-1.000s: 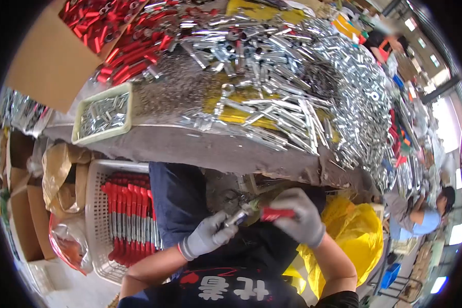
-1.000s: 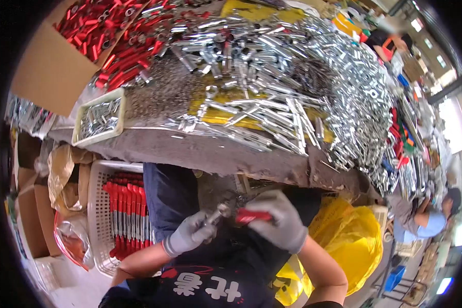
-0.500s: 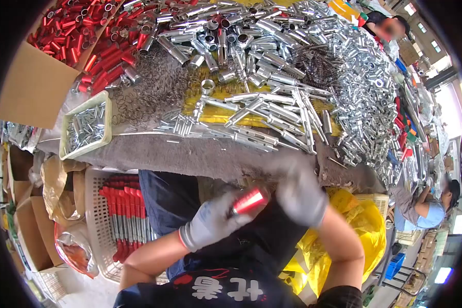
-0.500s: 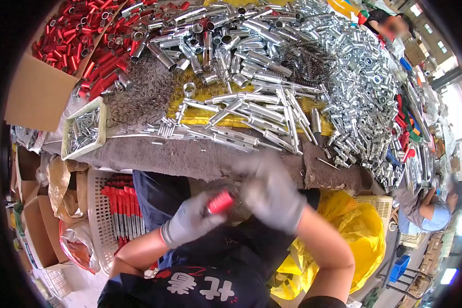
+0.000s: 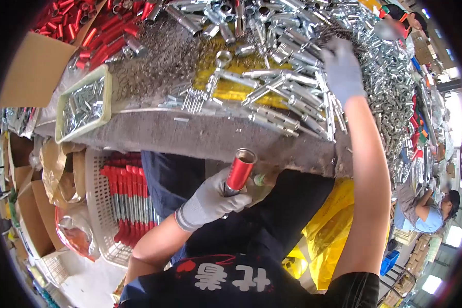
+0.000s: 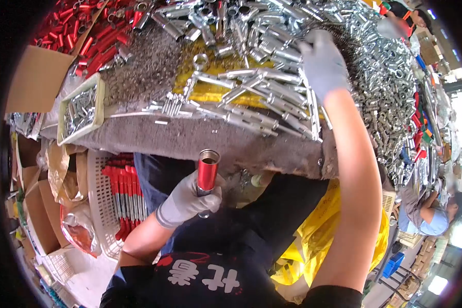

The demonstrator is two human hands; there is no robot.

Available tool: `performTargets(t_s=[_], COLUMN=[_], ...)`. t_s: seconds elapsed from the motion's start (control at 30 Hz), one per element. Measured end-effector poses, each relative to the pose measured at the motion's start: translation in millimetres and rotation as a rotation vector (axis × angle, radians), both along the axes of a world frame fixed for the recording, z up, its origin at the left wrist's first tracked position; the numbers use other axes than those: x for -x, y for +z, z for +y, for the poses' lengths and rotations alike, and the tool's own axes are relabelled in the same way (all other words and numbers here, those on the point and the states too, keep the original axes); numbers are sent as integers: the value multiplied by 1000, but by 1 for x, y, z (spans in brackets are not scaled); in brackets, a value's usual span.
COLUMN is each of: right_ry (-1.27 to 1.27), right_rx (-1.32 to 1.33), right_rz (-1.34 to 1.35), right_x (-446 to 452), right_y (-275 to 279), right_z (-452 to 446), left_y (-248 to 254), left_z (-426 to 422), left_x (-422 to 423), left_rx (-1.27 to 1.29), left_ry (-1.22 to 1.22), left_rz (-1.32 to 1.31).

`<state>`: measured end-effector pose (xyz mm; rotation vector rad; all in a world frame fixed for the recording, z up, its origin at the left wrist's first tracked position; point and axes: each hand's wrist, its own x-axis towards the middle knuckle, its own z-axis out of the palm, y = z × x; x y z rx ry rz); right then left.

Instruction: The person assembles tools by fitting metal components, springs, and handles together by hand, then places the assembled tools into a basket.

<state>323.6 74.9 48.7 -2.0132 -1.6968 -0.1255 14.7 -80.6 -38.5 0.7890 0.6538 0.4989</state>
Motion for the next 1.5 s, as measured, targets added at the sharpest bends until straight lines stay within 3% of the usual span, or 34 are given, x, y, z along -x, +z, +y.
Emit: performTargets(t_s=[0.07, 0.1, 0.13, 0.2, 0.27, 0.4, 0.43, 0.47, 0.57, 0.63, 0.7, 0.73, 0.77, 0.8, 0.83, 0.87, 0.93, 0.97, 1.07, 1.17, 1.23, 1.3, 1.33, 1.4, 1.5], right_ry=[337, 311, 281, 733, 791, 522, 431, 251, 207, 64, -45, -80, -295, -456, -608, -713, -454, -584, -989, -1121, -1177, -1255, -1291, -1356, -1426], right_rx=[-8, 100, 202, -9, 107, 258, 358, 478, 148, 91, 231, 411, 746, 827, 975, 1109, 1332, 1287, 1035, 926, 868, 744, 641, 401, -68], right_rz=[642, 710, 774, 389, 524, 703, 698, 936, 563, 859, 1035, 1056, 1156, 1209, 1076, 1045, 241, 227, 445, 527, 584, 689, 766, 953, 1414], right_x=[10, 25, 41, 50, 60, 50, 49, 50, 50, 26, -26, -68, -102, -133, -162, -199, -259, -269, -274, -283, -286, -286, -286, -281, -263], right_y=[8, 14, 17, 9, -4, -11, -17, -16, -33, -32, -30, -29, -25, -58, -86, -154, -291, -316, -340, -371, -388, -397, -398, -393, -359], right_z=[-63, -106, -142, -183, -226, -306, -324, -341, -383, -402, -434, -456, -472, -493, -506, -531, -580, -573, -532, -500, -486, -481, -481, -489, -520], left_y=[2, 5, 10, 23, 33, 12, 13, 13, 5, 4, 13, 15, 6, 6, 5, 3, -9, -4, -40, -38, -31, -16, -25, -33, -24], left_z=[-4, -6, -6, -16, -26, -63, -75, -87, -111, -117, -119, -121, -117, -117, -115, -112, -108, -106, -100, -99, -113, -118, -115, -115, -106], left_x=[5, 5, 3, -4, -18, -33, -42, -50, -74, -93, -108, -113, -107, -106, -103, -99, -86, -83, -29, 5, -14, -49, -34, -43, -75], left_rx=[-155, -229, -310, -470, -635, -1214, -1202, -1191, -1198, -1215, -1092, -1022, -969, -872, -690, -504, -651, -595, -871, -917, -864, -642, -719, -526, -680], left_ry=[-49, -86, -128, -207, -292, -428, -457, -482, -505, -491, -413, -366, -339, -241, -162, -78, 5, 13, 98, -31, 108, 184, 26, 121, -127], left_rz=[232, 310, 385, 476, 484, 543, 521, 508, 515, 525, 491, 478, 503, 489, 513, 539, 553, 547, 705, 763, 893, 952, 1003, 864, 864])
